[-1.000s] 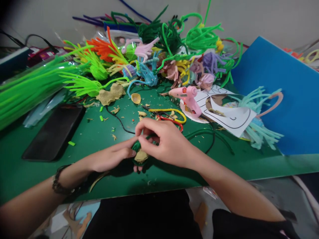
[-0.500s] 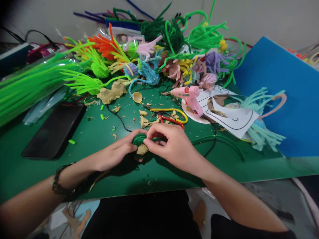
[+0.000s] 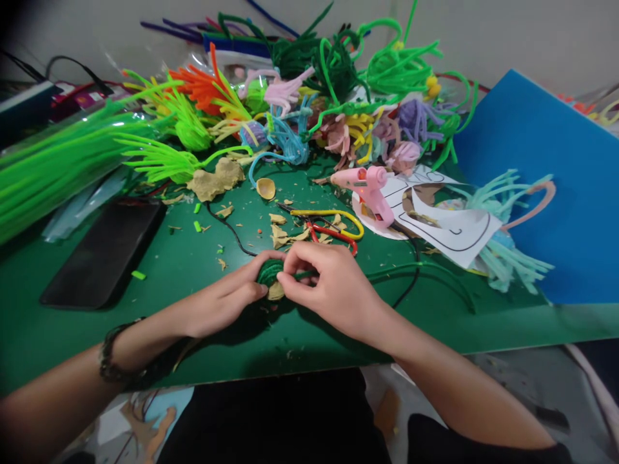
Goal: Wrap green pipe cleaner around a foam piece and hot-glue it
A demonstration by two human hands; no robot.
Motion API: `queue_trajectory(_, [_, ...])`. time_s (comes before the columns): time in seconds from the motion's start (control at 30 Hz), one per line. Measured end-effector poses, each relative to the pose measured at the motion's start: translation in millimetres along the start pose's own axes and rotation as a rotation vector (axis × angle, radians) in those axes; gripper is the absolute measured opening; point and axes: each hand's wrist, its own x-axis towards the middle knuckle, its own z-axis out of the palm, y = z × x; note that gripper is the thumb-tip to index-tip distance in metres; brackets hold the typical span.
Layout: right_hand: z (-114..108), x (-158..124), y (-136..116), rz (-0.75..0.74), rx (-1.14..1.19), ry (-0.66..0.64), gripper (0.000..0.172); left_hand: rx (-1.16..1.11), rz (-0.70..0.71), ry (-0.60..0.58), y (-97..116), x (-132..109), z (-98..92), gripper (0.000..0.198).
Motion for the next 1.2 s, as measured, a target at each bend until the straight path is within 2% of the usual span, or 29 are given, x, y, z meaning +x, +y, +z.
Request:
queue_trajectory(0.33, [-0.3, 2.1, -3.3, -0.02, -0.154, -0.008, 0.015, 0.146, 0.051, 0.047, 1.7, -0.9, 0.7, 0.041])
queue_trajectory(0.57, [-6.5, 6.6, -2.7, -0.145, -0.116, -0.011, 0.011, 0.005, 0.042, 0.051, -2.8, -2.3, -1.7, 0.039])
queue_trajectory(0.7, [-11.4, 7.1, -2.8, -0.103, 0.015, -0.01, 0.003, -0.144, -0.025, -0.003, -5.6, -1.4, 0.9, 0.041])
queue_trajectory(0.83, [-14.8, 8.0, -3.6, -0.108, 0.065, -0.057, 0.007, -0.254, -0.03, -0.04, -7.7, 1.2, 0.4, 0.042])
queue_trajectory(0.97, [-15.5, 9.8, -5.1, -0.174, 0.008, -0.105, 0.007, -0.228, 0.028, 0.002, -10.3, 2.6, -1.6, 0.037])
queue_trajectory(1.2, [-13.4, 11.1, -6.7, -0.193, -0.029, -0.152, 0.008, -0.184, 0.003, 0.009, -11.5, 2.7, -1.7, 0.043])
